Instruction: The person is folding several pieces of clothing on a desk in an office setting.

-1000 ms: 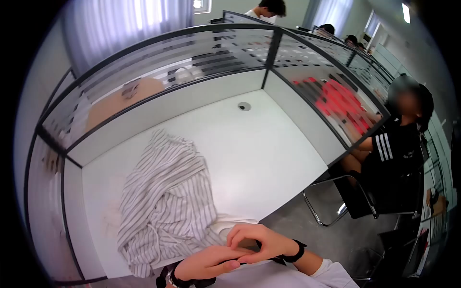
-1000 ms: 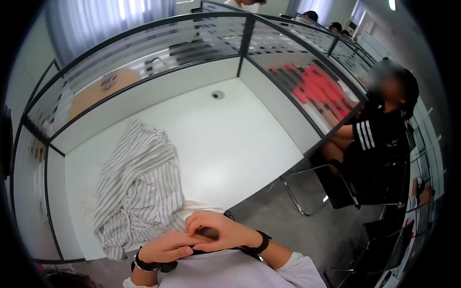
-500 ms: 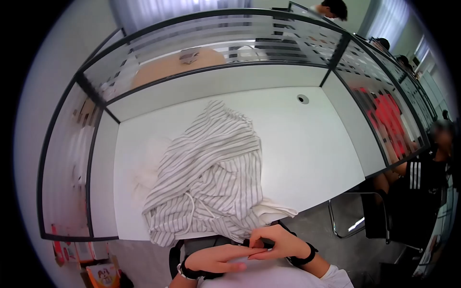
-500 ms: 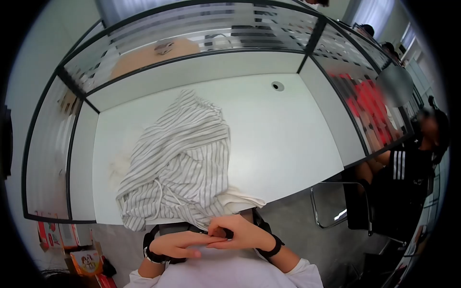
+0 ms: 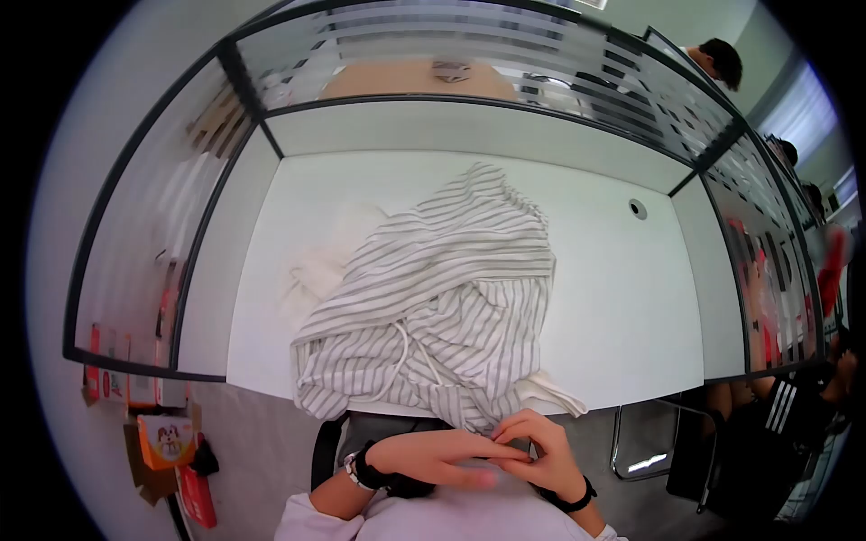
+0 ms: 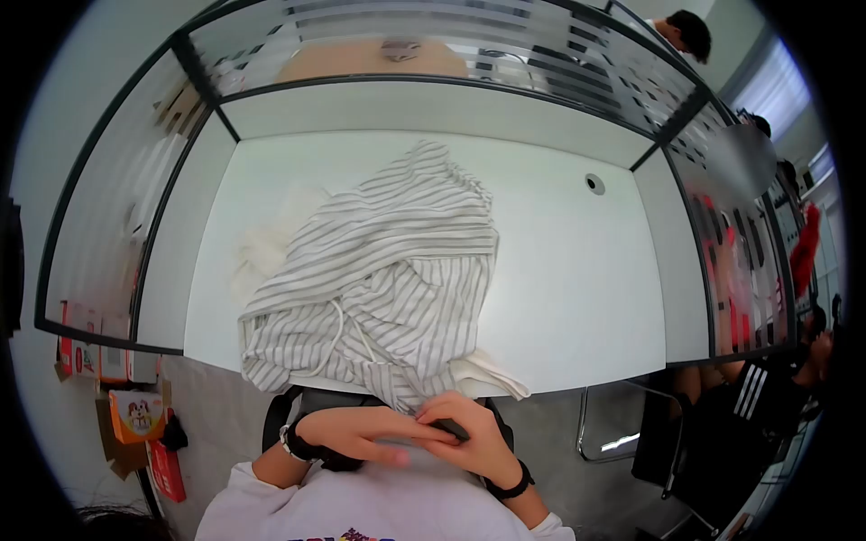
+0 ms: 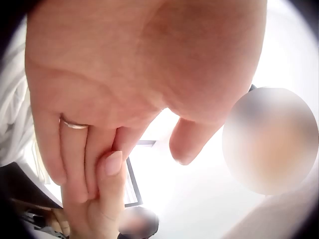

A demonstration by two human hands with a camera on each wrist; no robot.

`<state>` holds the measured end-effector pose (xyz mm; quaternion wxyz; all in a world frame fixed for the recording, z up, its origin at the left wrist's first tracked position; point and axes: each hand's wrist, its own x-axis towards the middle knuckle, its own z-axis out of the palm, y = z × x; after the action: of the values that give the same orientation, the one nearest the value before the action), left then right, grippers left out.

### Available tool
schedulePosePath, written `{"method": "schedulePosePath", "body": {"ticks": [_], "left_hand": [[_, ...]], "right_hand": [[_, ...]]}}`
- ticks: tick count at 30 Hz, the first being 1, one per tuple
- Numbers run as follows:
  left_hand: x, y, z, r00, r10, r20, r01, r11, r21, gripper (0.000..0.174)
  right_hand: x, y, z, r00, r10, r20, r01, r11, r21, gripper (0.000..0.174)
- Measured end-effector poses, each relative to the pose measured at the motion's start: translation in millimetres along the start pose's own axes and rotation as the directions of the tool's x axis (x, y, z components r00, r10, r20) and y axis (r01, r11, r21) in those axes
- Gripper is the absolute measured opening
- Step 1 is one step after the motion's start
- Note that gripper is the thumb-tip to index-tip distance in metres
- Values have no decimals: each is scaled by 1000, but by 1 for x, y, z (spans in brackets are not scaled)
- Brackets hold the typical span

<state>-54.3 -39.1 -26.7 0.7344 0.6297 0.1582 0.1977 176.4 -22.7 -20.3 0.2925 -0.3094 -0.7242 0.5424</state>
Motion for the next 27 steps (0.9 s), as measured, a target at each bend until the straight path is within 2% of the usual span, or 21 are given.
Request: {"method": "schedulePosePath", "body": {"ticks": [1,5,6,12,16,19,20,21,23,25,26,27], "left_hand": [[1,3,-3,1000,11,-5,-11,1000,-12,54],[-1,1,-2,999,52,-4,-52,998,-17,53],[0,-1,-2,999,41,-7,-41,999,-26,52],[1,2,-6,999,-1,-45,1,1000,2,50],[0,5,-6,998,8,-56,-7,1000,28,48],[-7,9,-12,994,-26,-110,33,997,63,45],[-11,16,-13,978,-59,-199,87,987,136,42],[-14,24,-14,955,-82,-287,144,969,203,40],[-14,41,-14,853,129,-506,164,854,493,37],[-10,63,-26,794,256,-551,264,671,693,32],[-3,67,-35,801,261,-538,251,669,699,32],[5,72,-46,763,342,-548,293,574,765,30]], "right_hand": [[2,2,2,996,-69,-61,71,997,27,34],[-3,-1,-4,999,25,-26,-26,999,-37,31],[-6,-1,-6,994,106,1,-105,989,-103,30],[2,7,9,990,-42,-136,36,998,-47,30],[-1,4,4,994,57,-98,-69,990,-126,29],[5,-5,1,995,14,-94,-34,977,-210,29],[7,-3,-2,994,-38,-98,17,977,-212,29],[9,-11,-7,993,-23,-115,-1,980,-200,24],[3,0,-16,978,-46,-202,-9,965,-263,17],[2,-3,-22,963,-51,-263,-28,958,-286,10],[0,-2,-23,949,-34,-313,-55,961,-272,10],[-2,0,-24,932,-20,-361,-78,963,-256,9]]}}
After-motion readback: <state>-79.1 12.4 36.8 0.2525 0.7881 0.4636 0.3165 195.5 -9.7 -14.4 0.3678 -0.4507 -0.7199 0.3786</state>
